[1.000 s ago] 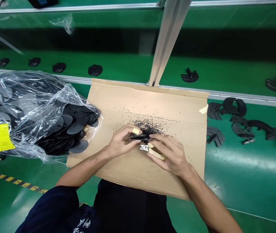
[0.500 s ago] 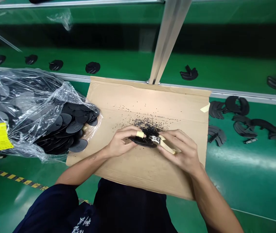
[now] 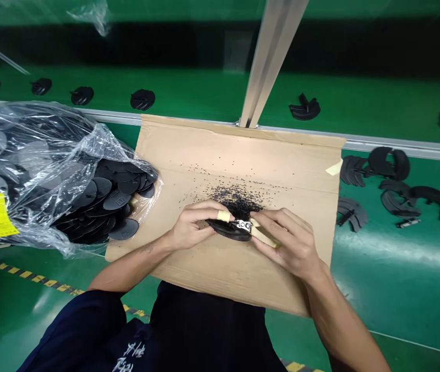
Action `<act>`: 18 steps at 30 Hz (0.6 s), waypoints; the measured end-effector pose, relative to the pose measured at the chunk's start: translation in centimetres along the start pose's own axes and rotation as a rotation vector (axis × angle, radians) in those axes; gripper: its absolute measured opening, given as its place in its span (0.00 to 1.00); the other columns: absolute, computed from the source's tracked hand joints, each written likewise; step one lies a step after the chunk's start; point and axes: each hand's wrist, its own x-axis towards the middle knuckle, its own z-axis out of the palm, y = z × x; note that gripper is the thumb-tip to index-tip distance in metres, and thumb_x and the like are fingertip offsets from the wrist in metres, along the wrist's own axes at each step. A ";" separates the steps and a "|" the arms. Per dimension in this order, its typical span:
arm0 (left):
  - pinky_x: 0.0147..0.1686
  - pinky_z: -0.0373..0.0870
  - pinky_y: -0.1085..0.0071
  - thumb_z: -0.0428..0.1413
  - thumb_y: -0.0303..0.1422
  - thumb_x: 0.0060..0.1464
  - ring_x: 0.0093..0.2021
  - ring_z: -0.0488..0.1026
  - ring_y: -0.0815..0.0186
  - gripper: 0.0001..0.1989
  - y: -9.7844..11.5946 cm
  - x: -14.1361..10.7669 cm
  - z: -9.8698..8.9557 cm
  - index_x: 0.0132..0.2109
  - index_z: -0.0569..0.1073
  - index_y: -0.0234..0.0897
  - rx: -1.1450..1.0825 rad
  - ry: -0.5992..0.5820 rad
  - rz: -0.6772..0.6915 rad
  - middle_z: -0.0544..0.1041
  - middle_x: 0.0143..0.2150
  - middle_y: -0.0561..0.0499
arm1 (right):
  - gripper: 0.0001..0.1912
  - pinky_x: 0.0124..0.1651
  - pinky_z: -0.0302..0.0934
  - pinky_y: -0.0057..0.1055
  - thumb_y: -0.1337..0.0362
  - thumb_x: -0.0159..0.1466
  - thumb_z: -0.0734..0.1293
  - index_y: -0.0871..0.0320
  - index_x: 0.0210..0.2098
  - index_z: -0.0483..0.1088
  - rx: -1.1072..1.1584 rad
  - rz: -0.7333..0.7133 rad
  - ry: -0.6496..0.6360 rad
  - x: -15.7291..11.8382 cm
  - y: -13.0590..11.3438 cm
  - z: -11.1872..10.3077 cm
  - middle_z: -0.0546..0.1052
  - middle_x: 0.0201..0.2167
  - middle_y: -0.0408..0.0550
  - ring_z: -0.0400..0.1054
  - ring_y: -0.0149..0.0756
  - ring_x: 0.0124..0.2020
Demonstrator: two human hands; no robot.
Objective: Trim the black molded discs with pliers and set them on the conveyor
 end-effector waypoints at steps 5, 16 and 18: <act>0.40 0.80 0.72 0.60 0.24 0.61 0.42 0.81 0.67 0.11 0.0 -0.1 0.2 0.49 0.82 0.38 -0.003 0.018 0.009 0.83 0.41 0.44 | 0.20 0.38 0.71 0.36 0.63 0.68 0.70 0.59 0.58 0.70 -0.071 0.010 -0.022 0.0 -0.3 -0.1 0.80 0.41 0.54 0.75 0.38 0.37; 0.40 0.80 0.71 0.62 0.26 0.60 0.41 0.82 0.65 0.10 -0.2 -0.1 0.1 0.49 0.82 0.37 0.032 -0.031 0.046 0.84 0.41 0.43 | 0.13 0.43 0.72 0.33 0.65 0.69 0.68 0.60 0.53 0.75 0.090 0.097 -0.101 0.1 -0.7 -0.5 0.82 0.41 0.53 0.76 0.37 0.40; 0.41 0.80 0.70 0.62 0.27 0.60 0.42 0.82 0.65 0.10 -0.1 0.0 -0.1 0.48 0.81 0.36 0.044 -0.051 0.038 0.84 0.42 0.42 | 0.12 0.40 0.72 0.32 0.62 0.70 0.68 0.59 0.51 0.76 0.301 0.201 -0.125 0.2 -0.5 -0.6 0.81 0.40 0.52 0.76 0.36 0.39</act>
